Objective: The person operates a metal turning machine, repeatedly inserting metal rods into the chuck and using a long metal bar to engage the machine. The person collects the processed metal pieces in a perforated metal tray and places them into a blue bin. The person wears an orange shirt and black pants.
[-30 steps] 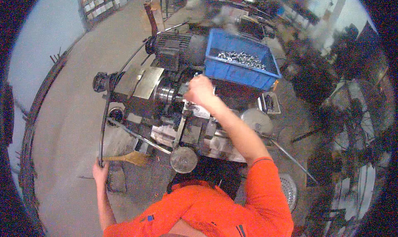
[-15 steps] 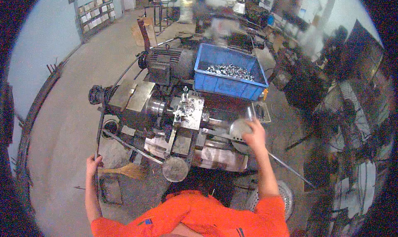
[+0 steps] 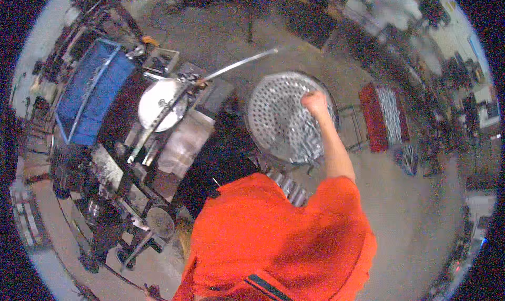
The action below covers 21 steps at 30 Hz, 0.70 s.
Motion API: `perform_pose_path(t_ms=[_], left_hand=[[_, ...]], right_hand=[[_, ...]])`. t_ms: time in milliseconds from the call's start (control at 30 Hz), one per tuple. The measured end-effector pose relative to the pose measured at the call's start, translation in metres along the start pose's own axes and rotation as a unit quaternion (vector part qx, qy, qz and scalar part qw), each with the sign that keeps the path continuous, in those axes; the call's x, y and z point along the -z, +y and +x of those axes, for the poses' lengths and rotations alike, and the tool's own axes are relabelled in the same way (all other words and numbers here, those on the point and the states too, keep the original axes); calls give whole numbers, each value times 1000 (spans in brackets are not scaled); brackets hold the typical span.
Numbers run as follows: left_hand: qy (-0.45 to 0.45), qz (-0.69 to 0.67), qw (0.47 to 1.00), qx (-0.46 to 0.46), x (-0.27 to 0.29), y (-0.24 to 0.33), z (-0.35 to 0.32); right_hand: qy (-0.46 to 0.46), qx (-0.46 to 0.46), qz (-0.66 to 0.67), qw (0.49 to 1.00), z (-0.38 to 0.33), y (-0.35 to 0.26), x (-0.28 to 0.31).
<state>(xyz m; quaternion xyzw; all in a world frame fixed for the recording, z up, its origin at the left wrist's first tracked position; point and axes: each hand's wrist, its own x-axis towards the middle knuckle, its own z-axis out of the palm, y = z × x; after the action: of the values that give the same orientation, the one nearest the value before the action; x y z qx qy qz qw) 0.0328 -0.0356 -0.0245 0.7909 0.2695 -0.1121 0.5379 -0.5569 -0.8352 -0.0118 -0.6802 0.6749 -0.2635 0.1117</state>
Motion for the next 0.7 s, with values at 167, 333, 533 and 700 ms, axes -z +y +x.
perform_pose_path(t_ms=[167, 333, 533, 700], left_hand=[[-17, 33, 999, 19, -10, 22, -10], [-14, 31, 999, 30, -3, 16, -16], [-14, 29, 999, 36, 3, 12, -13], [-18, 17, 999, 34, 4, 11, -9]], right_hand=[[-48, 250, -245, 935, -26, 61, 13], [-191, 175, -357, 898, -39, 57, -5], [-333, 41, -339, 879, -58, 11, 1], [-324, 70, -361, 872, -54, 16, -2]])
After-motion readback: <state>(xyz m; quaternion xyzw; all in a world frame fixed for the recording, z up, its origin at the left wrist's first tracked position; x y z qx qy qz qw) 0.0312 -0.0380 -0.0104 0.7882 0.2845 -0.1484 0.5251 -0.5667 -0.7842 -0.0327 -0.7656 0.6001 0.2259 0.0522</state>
